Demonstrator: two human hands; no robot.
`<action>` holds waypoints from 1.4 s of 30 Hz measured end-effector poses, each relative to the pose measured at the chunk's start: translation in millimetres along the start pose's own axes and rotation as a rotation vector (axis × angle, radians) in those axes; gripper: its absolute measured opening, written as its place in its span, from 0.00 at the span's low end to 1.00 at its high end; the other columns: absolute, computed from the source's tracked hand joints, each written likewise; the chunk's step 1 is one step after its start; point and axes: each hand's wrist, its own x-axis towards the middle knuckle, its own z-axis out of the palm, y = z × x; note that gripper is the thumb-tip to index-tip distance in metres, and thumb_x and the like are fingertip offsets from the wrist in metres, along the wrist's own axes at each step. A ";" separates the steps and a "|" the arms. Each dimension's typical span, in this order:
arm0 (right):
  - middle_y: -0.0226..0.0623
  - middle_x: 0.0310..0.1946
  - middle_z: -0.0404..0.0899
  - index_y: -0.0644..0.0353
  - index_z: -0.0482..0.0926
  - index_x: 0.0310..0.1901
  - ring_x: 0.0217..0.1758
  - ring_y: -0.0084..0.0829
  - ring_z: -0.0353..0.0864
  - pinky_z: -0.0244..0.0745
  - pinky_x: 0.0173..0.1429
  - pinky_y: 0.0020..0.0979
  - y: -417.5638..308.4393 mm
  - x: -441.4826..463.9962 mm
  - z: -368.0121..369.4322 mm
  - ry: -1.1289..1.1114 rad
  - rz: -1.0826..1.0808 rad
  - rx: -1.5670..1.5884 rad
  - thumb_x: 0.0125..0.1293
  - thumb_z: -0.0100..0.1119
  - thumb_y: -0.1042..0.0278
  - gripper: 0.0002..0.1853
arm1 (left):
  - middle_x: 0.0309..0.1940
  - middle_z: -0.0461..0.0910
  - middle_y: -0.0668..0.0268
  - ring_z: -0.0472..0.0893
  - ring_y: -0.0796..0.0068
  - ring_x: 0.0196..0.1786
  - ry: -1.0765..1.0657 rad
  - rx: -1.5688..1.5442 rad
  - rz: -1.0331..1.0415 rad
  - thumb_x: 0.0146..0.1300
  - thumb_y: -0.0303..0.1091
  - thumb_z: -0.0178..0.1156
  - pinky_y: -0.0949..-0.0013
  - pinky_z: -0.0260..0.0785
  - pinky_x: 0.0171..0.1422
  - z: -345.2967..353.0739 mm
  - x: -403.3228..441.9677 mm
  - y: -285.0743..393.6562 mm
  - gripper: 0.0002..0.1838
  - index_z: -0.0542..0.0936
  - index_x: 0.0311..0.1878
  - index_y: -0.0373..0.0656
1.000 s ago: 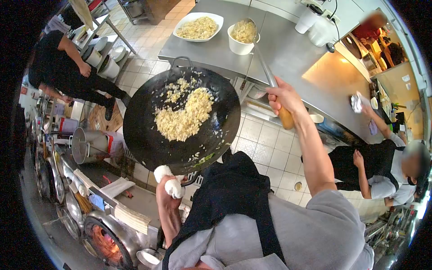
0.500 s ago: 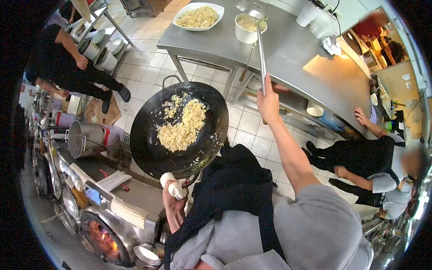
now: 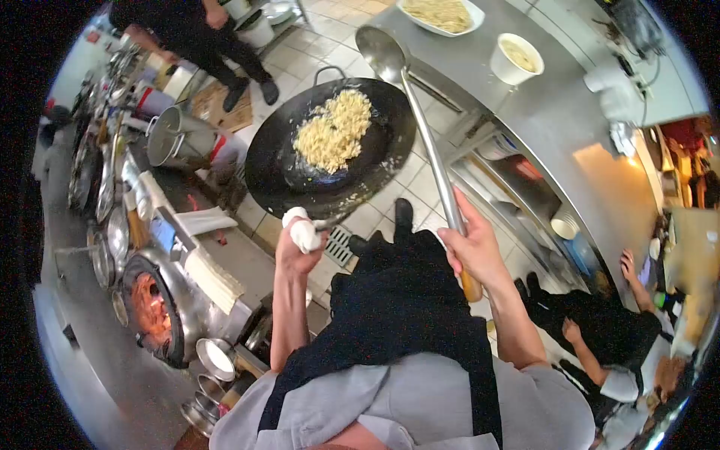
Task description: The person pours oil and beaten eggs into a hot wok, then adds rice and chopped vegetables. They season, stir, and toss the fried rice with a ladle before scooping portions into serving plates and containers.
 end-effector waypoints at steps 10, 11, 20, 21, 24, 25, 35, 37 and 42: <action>0.23 0.20 0.62 0.47 0.48 0.78 0.10 0.16 0.62 0.62 0.12 0.22 34.9 46.3 35.4 -0.350 0.278 0.063 0.71 0.49 0.74 0.36 | 0.33 0.77 0.65 0.81 0.71 0.30 0.291 0.593 0.349 0.55 0.22 0.59 0.65 0.77 0.35 -29.4 -49.3 -25.0 0.16 0.73 0.48 0.39; 0.23 0.20 0.62 0.46 0.51 0.77 0.10 0.16 0.61 0.61 0.12 0.22 43.5 60.0 36.5 -0.410 0.381 0.193 0.72 0.48 0.73 0.34 | 0.31 0.76 0.66 0.80 0.73 0.29 0.283 0.470 0.258 0.58 0.24 0.58 0.67 0.76 0.32 -22.6 -34.8 -9.7 0.11 0.73 0.45 0.41; 0.20 0.20 0.59 0.51 0.59 0.72 0.10 0.09 0.58 0.59 0.10 0.17 82.5 55.0 10.6 -0.574 0.822 0.934 0.74 0.42 0.73 0.25 | 0.22 0.78 0.65 0.81 0.68 0.23 0.360 0.053 -0.037 0.68 0.31 0.53 0.65 0.75 0.24 -16.2 -47.9 5.1 0.05 0.74 0.35 0.44; 0.20 0.20 0.59 0.50 0.59 0.72 0.10 0.09 0.57 0.59 0.10 0.17 69.4 46.9 8.1 -0.559 0.798 0.936 0.74 0.43 0.73 0.26 | 0.23 0.78 0.63 0.82 0.67 0.24 0.263 0.096 -0.075 0.66 0.30 0.54 0.65 0.75 0.24 -24.7 -45.8 4.7 0.04 0.74 0.35 0.43; 0.22 0.20 0.58 0.49 0.58 0.73 0.09 0.11 0.55 0.59 0.11 0.20 46.8 40.2 -6.5 -0.525 0.676 1.015 0.74 0.42 0.72 0.27 | 0.24 0.79 0.60 0.82 0.63 0.25 0.206 0.137 -0.051 0.58 0.25 0.55 0.64 0.77 0.28 12.6 -48.0 9.8 0.02 0.74 0.35 0.39; 0.22 0.20 0.58 0.48 0.58 0.74 0.09 0.11 0.56 0.59 0.11 0.19 34.3 39.4 -10.6 -0.462 0.604 0.973 0.73 0.42 0.74 0.28 | 0.24 0.79 0.59 0.82 0.62 0.25 0.203 0.177 -0.040 0.58 0.24 0.55 0.63 0.77 0.28 27.1 -45.3 13.2 0.03 0.74 0.35 0.38; 0.26 0.18 0.65 0.57 0.47 0.78 0.12 0.18 0.65 0.64 0.13 0.24 -126.9 113.3 -74.2 0.067 -0.129 -0.042 0.61 0.51 0.79 0.42 | 0.25 0.81 0.59 0.82 0.65 0.25 -0.047 0.322 0.202 0.57 0.26 0.56 0.68 0.73 0.27 126.6 26.7 31.5 0.04 0.76 0.35 0.37; 0.28 0.20 0.68 0.58 0.51 0.77 0.13 0.19 0.67 0.66 0.16 0.25 -132.1 151.2 -95.9 0.159 -0.171 -0.238 0.60 0.52 0.78 0.42 | 0.25 0.81 0.58 0.82 0.65 0.26 -0.047 0.340 0.190 0.57 0.26 0.56 0.69 0.73 0.27 120.9 29.3 31.5 0.06 0.76 0.36 0.36; 0.33 0.22 0.75 0.60 0.58 0.75 0.15 0.21 0.70 0.69 0.21 0.28 -82.8 225.9 -125.4 0.406 -0.343 -0.577 0.58 0.53 0.76 0.39 | 0.26 0.80 0.55 0.83 0.62 0.26 0.123 0.354 0.106 0.54 0.26 0.57 0.64 0.75 0.27 98.3 1.2 20.0 0.10 0.75 0.40 0.33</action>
